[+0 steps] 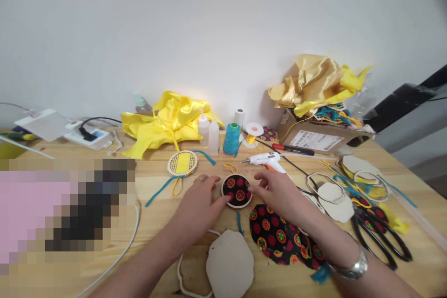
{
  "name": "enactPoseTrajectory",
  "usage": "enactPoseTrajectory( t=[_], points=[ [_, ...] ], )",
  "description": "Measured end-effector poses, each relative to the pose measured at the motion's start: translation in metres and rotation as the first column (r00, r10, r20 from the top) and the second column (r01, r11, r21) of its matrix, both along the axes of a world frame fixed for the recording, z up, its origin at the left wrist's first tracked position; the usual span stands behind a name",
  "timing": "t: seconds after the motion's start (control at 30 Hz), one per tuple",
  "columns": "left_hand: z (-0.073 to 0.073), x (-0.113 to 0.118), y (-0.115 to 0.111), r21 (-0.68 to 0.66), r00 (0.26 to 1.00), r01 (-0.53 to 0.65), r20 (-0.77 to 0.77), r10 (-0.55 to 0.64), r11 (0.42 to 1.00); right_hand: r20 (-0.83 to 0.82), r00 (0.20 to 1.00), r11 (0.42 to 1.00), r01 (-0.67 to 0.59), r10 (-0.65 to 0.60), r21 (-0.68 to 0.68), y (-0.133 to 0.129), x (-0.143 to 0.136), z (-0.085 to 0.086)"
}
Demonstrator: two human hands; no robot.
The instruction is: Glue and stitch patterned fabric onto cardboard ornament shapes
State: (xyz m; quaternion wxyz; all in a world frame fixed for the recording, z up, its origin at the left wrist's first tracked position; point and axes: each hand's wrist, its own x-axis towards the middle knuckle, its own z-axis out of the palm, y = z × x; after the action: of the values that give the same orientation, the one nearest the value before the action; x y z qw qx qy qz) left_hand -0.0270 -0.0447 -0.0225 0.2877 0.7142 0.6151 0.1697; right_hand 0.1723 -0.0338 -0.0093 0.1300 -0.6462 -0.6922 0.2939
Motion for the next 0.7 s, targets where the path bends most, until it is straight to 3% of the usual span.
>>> enactPoseTrajectory(
  t=[0.2, 0.43, 0.7],
  points=[
    [-0.004, 0.005, -0.001, 0.138, 0.991, 0.120, -0.075, -0.110, 0.983, 0.051, 0.971, 0.965, -0.238, 0.234, 0.109, -0.007, -0.002, -0.001],
    [-0.010, 0.004, 0.009, 0.174, 0.991, 0.063, -0.128, -0.041, 0.983, 0.090, 0.987, 0.990, -0.139, 0.135, 0.036, -0.001, -0.006, -0.004],
    [-0.009, 0.008, 0.006, 0.144, 0.984, 0.154, -0.118, -0.137, 0.978, 0.068, 0.943, 0.931, -0.331, 0.325, 0.151, -0.003, -0.004, -0.002]
  ],
)
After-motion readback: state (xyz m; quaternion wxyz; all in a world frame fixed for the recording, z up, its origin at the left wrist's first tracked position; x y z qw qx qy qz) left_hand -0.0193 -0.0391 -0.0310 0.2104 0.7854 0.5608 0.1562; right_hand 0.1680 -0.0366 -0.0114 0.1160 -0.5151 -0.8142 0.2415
